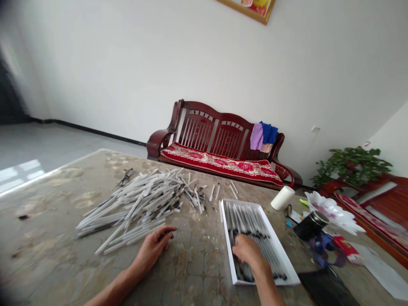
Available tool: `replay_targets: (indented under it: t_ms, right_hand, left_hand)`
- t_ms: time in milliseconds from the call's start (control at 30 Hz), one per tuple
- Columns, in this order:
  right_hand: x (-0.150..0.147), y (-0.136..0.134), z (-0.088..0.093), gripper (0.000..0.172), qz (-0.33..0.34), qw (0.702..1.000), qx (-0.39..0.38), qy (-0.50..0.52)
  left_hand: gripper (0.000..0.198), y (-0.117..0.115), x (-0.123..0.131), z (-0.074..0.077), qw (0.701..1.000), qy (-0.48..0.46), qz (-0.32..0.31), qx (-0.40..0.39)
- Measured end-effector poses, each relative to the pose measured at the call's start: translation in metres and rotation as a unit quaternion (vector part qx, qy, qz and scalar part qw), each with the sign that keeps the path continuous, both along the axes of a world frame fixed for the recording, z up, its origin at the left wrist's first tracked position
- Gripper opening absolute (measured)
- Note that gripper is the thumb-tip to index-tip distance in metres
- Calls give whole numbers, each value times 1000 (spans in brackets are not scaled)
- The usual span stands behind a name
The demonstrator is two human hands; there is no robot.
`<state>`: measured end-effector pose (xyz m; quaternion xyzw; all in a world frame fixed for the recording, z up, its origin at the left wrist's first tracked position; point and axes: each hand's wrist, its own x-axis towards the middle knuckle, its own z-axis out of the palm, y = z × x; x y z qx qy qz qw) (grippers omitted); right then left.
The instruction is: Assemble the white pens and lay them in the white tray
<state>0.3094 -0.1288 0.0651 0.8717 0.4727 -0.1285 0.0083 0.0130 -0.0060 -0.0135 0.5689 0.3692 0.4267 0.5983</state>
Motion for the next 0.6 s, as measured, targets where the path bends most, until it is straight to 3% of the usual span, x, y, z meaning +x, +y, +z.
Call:
replay_targets:
  t_ms: [133,300,433,600]
  right_hand:
    - [4,1,8,21,12,999,-45,2]
    - [-7,17,23,23,28,995,60,-78]
    - [-44,63,16,21,88,983,156,25]
    - [-84,123,-7,23,68,978,195,13]
  left_hand:
    - [25,0,0,-1,999,31,5,26]
    - [15,-2,-5,4,981,145,48,120]
    - [20,-3,-6,7,969,212,29,124]
    - [18,0,-6,6,977,175,45,110]
